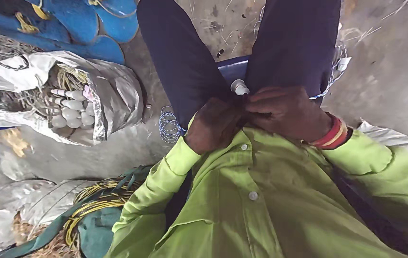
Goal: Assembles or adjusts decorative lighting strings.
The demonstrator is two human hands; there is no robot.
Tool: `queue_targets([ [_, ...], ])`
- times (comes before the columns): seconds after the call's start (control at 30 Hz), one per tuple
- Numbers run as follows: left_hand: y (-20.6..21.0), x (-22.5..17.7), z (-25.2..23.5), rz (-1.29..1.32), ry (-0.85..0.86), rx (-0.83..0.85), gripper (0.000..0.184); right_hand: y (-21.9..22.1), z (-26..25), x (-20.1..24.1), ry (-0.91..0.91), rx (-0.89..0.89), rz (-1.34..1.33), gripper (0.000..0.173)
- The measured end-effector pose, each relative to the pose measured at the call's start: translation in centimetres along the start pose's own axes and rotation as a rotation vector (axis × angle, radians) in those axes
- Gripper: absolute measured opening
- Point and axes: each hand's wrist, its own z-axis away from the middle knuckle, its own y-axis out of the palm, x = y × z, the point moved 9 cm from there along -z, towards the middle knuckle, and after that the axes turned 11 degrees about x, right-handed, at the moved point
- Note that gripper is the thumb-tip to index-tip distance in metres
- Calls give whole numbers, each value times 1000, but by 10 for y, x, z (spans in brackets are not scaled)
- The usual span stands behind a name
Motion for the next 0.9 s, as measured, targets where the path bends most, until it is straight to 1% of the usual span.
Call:
queue_targets([
  [0.03,0,3,0,43,-19,-14,23,1,0,1,6,-21,8,17],
  [0.1,3,17,2,211,-115,-40,24,4,2,5,10,-61,97,18],
  [0.2,22,43,7,579,-371,-73,26,13,4,13,-72,-63,244,21],
  [0.27,40,54,11,779,-571,1,29,17,4,20,-145,-49,305,21],
  [0.33,53,67,7,951,-710,60,30,17,3,24,-173,-47,313,20],
  [0.37,54,69,7,987,-766,70,30,15,3,22,-154,-65,289,20],
  [0.4,49,70,7,975,-781,49,30,12,2,17,-104,-102,238,20],
  [0.43,39,69,6,911,-754,-6,30,6,2,10,-28,-132,178,20],
  [0.47,25,66,7,818,-687,-54,32,1,3,3,57,-154,127,20],
  [0.53,-4,47,10,540,-522,-120,33,-7,5,-7,175,-188,34,18],
  [0.6,-20,21,14,256,-375,-111,29,-10,5,-8,233,-174,-6,16],
  [0.67,-25,4,13,84,-234,-143,23,-11,4,-5,264,-137,4,15],
  [0.73,-22,-2,9,5,-187,-135,18,-10,4,-5,264,-128,31,17],
  [0.9,-13,-1,1,-35,-195,-61,19,-9,-1,-6,217,-105,44,20],
])
